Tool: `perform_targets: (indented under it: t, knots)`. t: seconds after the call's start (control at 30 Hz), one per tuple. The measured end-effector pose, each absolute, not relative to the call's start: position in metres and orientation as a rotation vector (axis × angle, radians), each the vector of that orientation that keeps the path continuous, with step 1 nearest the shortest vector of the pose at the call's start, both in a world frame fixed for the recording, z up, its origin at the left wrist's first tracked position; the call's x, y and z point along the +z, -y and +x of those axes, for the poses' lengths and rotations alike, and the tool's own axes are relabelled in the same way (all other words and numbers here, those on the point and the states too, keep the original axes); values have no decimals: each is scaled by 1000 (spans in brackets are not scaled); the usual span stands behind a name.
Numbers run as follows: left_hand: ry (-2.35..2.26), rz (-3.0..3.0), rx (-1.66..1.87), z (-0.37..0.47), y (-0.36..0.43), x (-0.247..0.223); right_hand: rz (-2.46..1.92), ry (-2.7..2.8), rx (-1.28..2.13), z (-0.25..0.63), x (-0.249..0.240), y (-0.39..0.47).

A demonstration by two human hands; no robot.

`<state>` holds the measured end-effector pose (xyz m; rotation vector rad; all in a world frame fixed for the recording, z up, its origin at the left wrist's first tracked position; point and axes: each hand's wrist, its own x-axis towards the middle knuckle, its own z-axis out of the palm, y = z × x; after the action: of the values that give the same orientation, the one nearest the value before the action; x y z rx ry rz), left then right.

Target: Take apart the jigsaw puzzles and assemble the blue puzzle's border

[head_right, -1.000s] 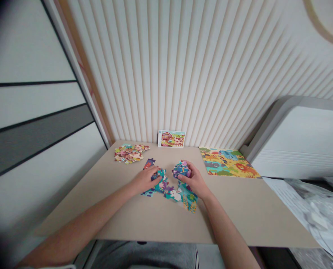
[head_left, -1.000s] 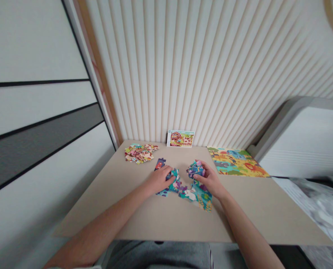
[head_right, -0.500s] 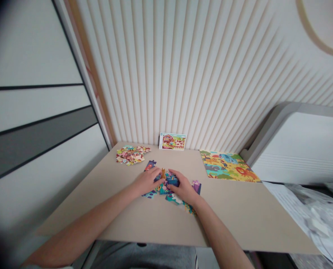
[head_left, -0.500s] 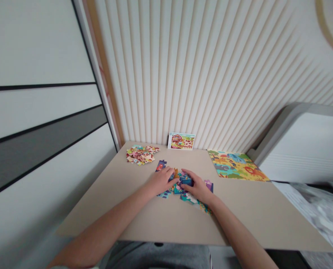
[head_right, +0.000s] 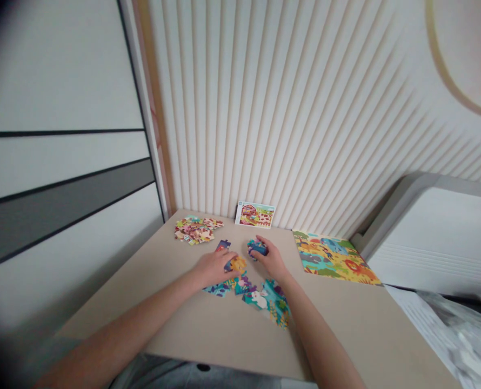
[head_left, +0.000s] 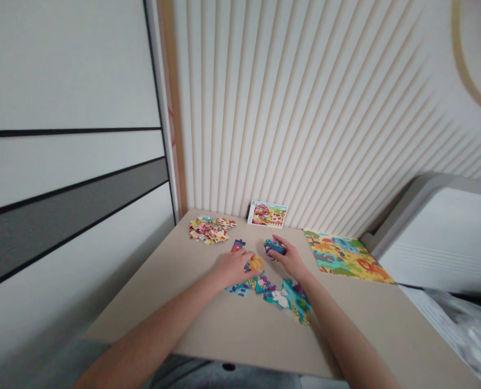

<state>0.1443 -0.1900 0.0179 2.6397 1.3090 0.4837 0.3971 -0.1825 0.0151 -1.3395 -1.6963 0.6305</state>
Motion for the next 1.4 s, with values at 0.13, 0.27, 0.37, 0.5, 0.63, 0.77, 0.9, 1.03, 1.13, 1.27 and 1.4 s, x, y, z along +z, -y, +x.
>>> perform_targets:
  t: [0.13, 0.27, 0.37, 0.5, 0.63, 0.77, 0.9, 1.03, 1.13, 1.27, 1.4]
  knots:
    - [-1242, 2673, 518, 143, 187, 13, -1549, 1674, 377, 405, 12, 136]
    - [-1230, 2650, 548, 141, 186, 9, -1681, 1732, 258, 401, 7, 115]
    - [-1210, 2643, 570, 140, 185, 7, -1748, 1686, 138, 397, 8, 122]
    - [-1165, 2645, 671, 137, 181, 6, -1492, 1884, 79, 386, 10, 155]
    - [-1086, 2561, 816, 132, 174, 7, -1211, 2193, 325, 365, 11, 196]
    - [-1053, 2406, 980, 131, 169, 6, -1206, 2135, 547, 347, 13, 211]
    - [-1084, 2192, 1200, 139, 167, 1, -1293, 1955, 722, 337, 12, 211]
    - [-1060, 2089, 1244, 150, 168, -7, -1271, 1834, 877, 329, 11, 214]
    - [-1010, 2102, 1196, 154, 170, -11, -1252, 1803, 846, 326, 13, 214]
    - [-960, 2180, 1118, 154, 174, -8, -1239, 1784, 756, 335, 13, 205]
    - [-1045, 2390, 1091, 144, 174, 2, -1366, 1754, 618, 353, 11, 192]
